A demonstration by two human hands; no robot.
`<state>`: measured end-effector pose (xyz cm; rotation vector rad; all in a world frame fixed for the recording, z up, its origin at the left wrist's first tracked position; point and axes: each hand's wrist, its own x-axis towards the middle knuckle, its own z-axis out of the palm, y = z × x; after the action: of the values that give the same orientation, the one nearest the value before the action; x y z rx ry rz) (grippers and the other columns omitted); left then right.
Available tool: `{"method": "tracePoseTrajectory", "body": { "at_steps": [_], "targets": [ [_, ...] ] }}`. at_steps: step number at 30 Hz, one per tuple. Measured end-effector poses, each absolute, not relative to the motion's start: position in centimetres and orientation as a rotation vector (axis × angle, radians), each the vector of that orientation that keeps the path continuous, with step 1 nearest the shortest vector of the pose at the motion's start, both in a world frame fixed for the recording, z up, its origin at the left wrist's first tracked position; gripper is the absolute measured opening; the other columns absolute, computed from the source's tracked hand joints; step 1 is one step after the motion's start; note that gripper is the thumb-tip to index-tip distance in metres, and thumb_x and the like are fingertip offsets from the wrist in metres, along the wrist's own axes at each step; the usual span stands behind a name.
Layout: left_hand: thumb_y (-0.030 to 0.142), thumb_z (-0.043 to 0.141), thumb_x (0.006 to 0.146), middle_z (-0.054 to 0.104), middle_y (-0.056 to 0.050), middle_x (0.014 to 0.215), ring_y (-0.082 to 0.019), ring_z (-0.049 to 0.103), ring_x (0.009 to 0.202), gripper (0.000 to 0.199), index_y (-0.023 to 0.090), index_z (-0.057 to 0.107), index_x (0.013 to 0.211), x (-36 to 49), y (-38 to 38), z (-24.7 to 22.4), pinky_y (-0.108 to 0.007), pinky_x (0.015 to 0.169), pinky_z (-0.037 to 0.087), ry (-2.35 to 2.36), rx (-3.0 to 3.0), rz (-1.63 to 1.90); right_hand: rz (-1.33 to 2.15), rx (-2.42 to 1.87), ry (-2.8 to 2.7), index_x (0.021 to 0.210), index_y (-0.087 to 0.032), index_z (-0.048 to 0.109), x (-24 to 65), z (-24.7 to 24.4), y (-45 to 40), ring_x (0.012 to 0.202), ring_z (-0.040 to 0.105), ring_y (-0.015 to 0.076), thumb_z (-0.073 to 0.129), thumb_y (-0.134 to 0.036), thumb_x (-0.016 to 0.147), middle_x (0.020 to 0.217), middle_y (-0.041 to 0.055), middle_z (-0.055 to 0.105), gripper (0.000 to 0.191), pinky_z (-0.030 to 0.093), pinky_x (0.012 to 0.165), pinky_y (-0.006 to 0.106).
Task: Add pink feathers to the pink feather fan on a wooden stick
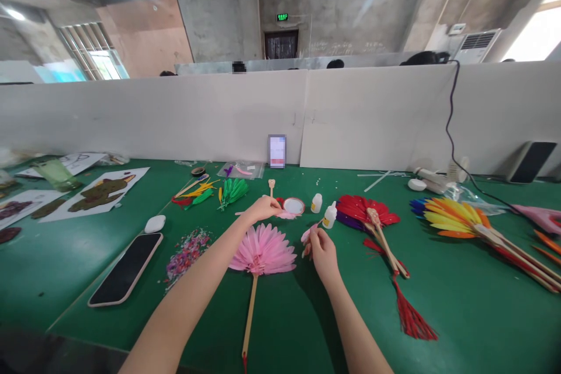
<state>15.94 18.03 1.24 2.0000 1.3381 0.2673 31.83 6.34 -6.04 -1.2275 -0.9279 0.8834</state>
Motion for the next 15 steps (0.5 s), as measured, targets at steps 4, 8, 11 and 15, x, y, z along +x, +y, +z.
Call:
{"method": "tracePoseTrajectory", "body": {
  "at_steps": [4,8,11,15],
  "targets": [
    [0.024,0.059,0.073,0.065,-0.003,0.069,-0.020,0.060,0.075,0.016,0.012,0.069,0.075,15.6,17.3,1.7,-0.029,0.071,0.042,1.307,1.941,0.407,0.891,-1.235,-0.909,0.051,-0.019,0.045,32.1,-5.9,6.3,0.030,0.043,0.0075,0.054,-0.064,0.074,0.039,-0.0038,0.048,0.052,0.032,0.032,0.018],
    [0.027,0.059,0.070,0.062,-0.002,0.066,-0.016,0.057,0.069,0.018,0.013,0.068,0.077,15.5,16.2,2.2,-0.025,0.065,0.039,1.228,1.827,0.494,0.912,-1.217,-0.878,0.056,-0.016,0.054,32.2,-5.9,6.4,0.031,0.047,0.0077,0.059,-0.064,0.070,0.050,0.0006,0.059,0.050,0.032,0.031,0.019],
    [0.029,0.060,0.070,0.059,-0.001,0.066,-0.013,0.053,0.064,0.022,0.013,0.067,0.083,15.7,15.4,2.4,-0.023,0.058,0.035,1.197,1.708,0.533,0.936,-1.186,-0.850,0.072,-0.014,0.062,32.1,-6.0,6.6,0.037,0.053,0.0095,0.064,-0.062,0.066,0.069,0.0059,0.068,0.047,0.032,0.031,0.019],
    [0.033,0.061,0.072,0.048,0.004,0.059,-0.007,0.036,0.048,0.030,0.012,0.063,0.092,16.2,14.6,2.4,-0.021,0.046,0.022,1.155,1.543,0.550,0.981,-1.139,-0.829,0.071,-0.015,0.059,32.3,-5.9,6.7,0.038,0.053,0.0089,0.066,-0.060,0.066,0.066,0.0035,0.066,0.046,0.032,0.030,0.018]
  ]
}}
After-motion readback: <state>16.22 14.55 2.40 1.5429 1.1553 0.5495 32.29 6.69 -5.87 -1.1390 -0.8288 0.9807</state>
